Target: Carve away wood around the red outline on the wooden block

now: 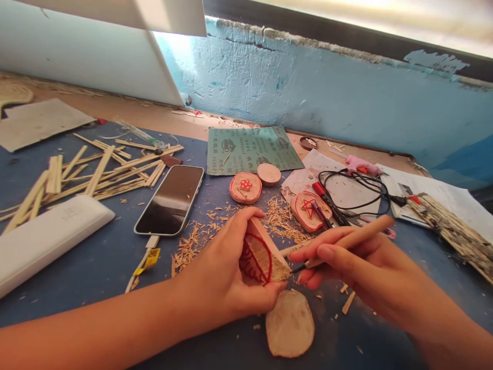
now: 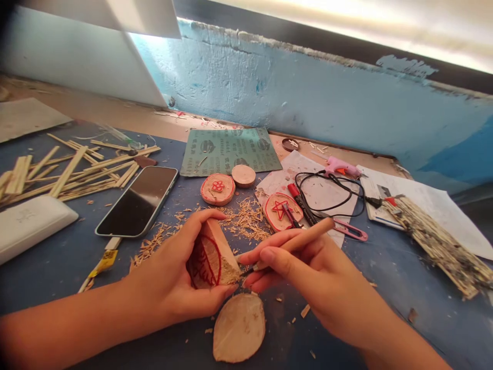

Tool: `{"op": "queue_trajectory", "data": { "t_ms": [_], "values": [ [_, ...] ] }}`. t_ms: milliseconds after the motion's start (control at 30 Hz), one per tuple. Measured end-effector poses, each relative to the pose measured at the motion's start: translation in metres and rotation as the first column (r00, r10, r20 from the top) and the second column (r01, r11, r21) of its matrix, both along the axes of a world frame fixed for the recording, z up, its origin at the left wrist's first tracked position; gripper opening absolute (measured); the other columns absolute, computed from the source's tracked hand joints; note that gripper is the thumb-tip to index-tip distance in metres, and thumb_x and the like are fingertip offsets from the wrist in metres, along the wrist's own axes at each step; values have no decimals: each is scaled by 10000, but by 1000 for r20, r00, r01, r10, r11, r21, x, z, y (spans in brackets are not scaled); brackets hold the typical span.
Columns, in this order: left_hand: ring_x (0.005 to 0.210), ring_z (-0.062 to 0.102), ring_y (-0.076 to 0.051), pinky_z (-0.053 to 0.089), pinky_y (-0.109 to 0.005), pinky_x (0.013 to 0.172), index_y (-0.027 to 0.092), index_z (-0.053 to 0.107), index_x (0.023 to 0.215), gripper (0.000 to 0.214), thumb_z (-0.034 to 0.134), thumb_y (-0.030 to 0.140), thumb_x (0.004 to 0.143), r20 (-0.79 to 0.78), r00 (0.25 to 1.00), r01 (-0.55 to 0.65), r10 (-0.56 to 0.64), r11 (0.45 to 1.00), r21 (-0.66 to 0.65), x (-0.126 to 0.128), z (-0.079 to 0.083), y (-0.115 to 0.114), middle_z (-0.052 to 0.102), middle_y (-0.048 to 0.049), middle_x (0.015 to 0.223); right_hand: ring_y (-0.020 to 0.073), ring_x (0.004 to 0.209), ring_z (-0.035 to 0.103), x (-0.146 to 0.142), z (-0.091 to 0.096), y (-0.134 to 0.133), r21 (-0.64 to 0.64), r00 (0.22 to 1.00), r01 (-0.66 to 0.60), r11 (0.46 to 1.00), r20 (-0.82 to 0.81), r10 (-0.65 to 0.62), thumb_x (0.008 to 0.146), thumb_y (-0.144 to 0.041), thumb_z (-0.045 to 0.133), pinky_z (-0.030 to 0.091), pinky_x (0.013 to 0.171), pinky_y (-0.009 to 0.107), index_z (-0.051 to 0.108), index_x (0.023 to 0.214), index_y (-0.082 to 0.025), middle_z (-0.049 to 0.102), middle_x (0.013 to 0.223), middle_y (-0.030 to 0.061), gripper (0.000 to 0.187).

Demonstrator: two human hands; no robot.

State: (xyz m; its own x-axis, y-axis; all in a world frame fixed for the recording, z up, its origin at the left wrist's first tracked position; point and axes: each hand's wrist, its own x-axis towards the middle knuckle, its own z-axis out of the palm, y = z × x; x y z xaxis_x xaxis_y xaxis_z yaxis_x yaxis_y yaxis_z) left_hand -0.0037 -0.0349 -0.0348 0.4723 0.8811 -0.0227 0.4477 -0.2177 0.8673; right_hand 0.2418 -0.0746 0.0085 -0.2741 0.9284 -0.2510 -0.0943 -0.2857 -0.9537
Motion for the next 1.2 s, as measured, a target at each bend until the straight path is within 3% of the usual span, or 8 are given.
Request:
{"op": "queue_trajectory", "data": {
  "t_ms": [167, 333, 500, 633, 767, 900, 1067, 1200],
  "values": [
    [1038, 684, -288, 572, -450, 945, 266, 321, 1469, 929, 862, 433, 732, -2, 999, 35, -35, 998, -52, 0, -2, 1, 639, -87, 1256, 180, 877, 835, 8, -13, 14, -152, 986, -73, 986, -163, 48, 1027, -296, 725, 686, 811, 220, 850, 1022, -173, 833, 1154, 114, 175],
    [1043, 683, -298, 574, -471, 952, 280, 324, 1459, 924, 866, 468, 734, -4, 999, 33, -34, 998, -58, -1, -3, 2, 637, -84, 1242, 170, 870, 836, 9, -13, 19, -218, 969, -114, 969, -239, 60, 1012, -303, 748, 678, 809, 205, 845, 1034, -154, 841, 1129, 129, 179],
    [1102, 669, -314, 562, -497, 992, 284, 320, 1471, 920, 858, 451, 744, -3, 999, 35, -36, 998, -45, -2, -2, 1, 619, -99, 1288, 157, 858, 831, 8, -13, 21, -263, 965, -122, 957, -257, 53, 1012, -309, 748, 674, 815, 206, 835, 1014, -147, 842, 1110, 136, 184],
    [988, 681, -281, 583, -464, 905, 276, 317, 1471, 925, 856, 435, 736, 0, 999, 45, -45, 998, -44, -2, -1, -1, 636, -80, 1200, 150, 837, 830, 7, -15, 20, -293, 968, -114, 949, -247, 40, 1011, -311, 749, 671, 799, 198, 831, 1011, -146, 844, 1093, 140, 184],
    [838, 662, -234, 580, -381, 753, 280, 321, 1457, 894, 843, 422, 746, 7, 1000, 29, -29, 995, -98, -2, 5, 1, 640, -14, 1017, 157, 840, 833, 4, -16, 19, -183, 963, -101, 978, -265, 50, 1025, -291, 729, 670, 774, 192, 837, 1027, -168, 847, 1101, 119, 164],
    [827, 657, -222, 587, -362, 763, 286, 374, 1429, 870, 858, 465, 729, 24, 1000, -12, 16, 988, -152, -3, 13, 3, 639, 17, 951, 192, 877, 829, -1, -15, 9, -8, 971, -22, 1000, -239, 20, 1035, -314, 708, 683, 760, 243, 848, 1045, -213, 839, 1151, 110, 173],
    [1013, 710, -302, 619, -486, 930, 264, 326, 1571, 1015, 844, 471, 723, 58, 998, 47, -39, 988, -145, -9, 10, -1, 679, -82, 1196, 221, 901, 826, -1, -16, -8, 114, 996, 16, 993, -88, -6, 1043, -368, 681, 687, 783, 293, 848, 1109, -265, 816, 1224, 117, 207],
    [1238, 681, -351, 588, -526, 1061, 291, 199, 1661, 1092, 817, 527, 791, 118, 992, 69, -49, 982, -175, -13, 0, -7, 607, -140, 1436, 257, 924, 807, 2, -13, -11, 100, 1000, 16, 995, -21, -14, 1011, -504, 682, 680, 784, 330, 840, 1173, -249, 787, 1276, 148, 340]
  ]
}}
